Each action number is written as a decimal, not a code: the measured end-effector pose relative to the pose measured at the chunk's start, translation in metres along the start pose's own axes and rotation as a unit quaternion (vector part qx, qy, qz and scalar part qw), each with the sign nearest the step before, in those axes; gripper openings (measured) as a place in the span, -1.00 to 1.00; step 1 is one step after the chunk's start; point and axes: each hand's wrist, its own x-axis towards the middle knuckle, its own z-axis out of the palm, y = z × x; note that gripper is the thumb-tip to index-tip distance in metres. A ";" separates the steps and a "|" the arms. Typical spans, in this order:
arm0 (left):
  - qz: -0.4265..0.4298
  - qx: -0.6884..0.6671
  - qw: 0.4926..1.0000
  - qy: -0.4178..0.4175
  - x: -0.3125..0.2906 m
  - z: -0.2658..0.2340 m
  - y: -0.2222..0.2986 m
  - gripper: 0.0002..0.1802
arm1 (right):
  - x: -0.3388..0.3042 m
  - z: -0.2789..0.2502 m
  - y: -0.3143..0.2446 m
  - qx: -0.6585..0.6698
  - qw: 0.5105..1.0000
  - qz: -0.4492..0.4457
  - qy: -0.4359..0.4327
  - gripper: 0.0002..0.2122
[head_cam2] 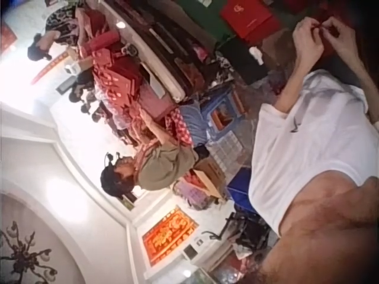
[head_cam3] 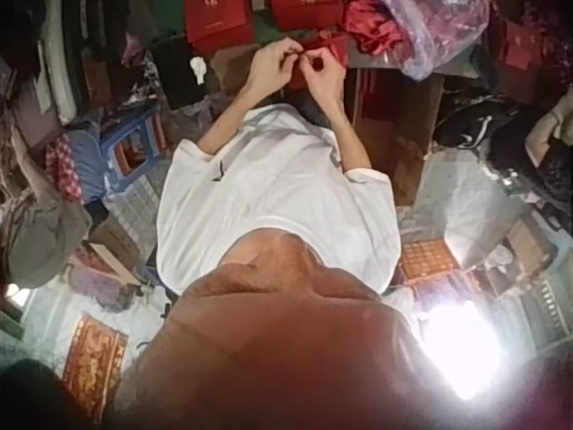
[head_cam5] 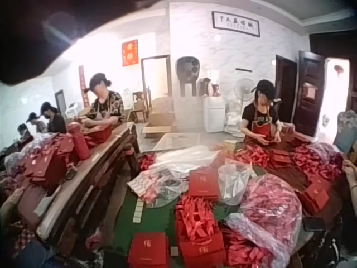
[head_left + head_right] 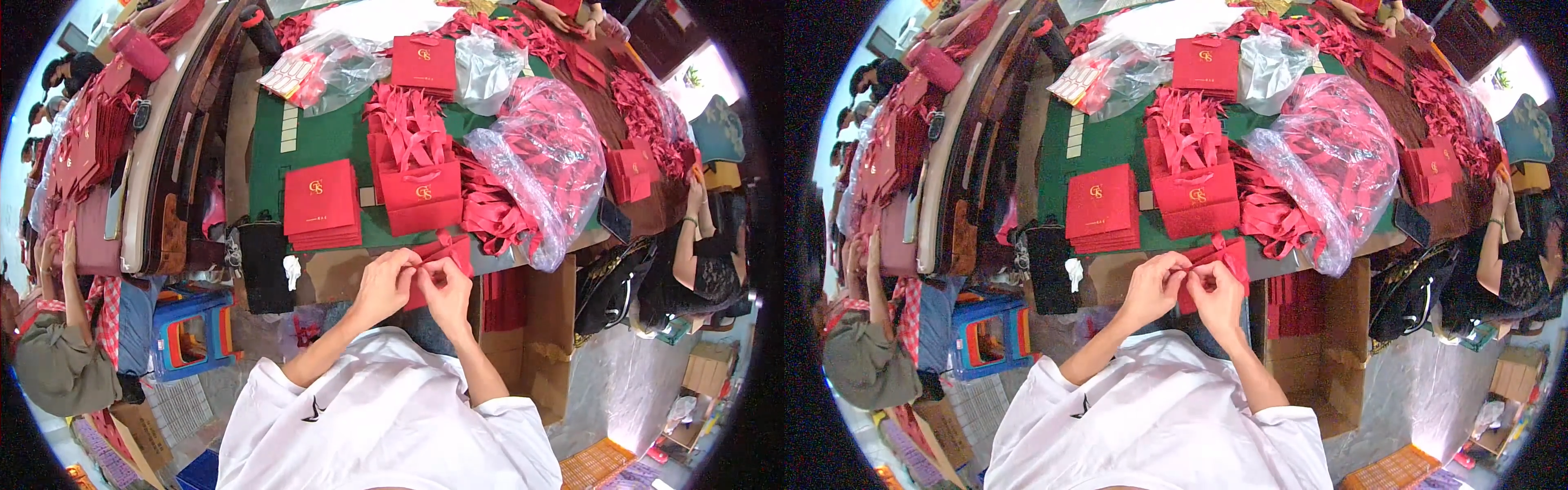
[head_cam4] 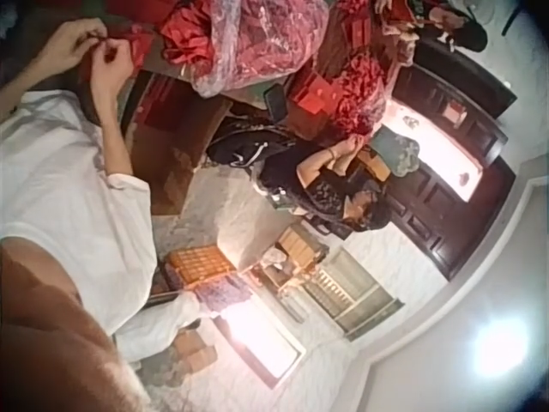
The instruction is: The person ties decorative ribbons onto small red gift bags by hand.
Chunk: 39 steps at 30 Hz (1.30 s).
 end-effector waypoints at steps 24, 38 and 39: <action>0.142 0.050 0.986 0.065 -0.010 0.020 -0.015 -0.80 | 0.052 -0.043 -0.004 -0.188 0.935 -0.159 -0.254 -0.83; 0.074 0.029 0.996 0.038 -0.010 0.024 -0.017 -0.75 | 0.082 -0.031 0.011 -0.007 0.980 0.042 -0.192 -0.78; 0.018 0.022 0.998 0.053 -0.009 0.027 -0.019 -0.71 | 0.082 -0.030 0.014 -0.008 0.981 0.042 -0.190 -0.78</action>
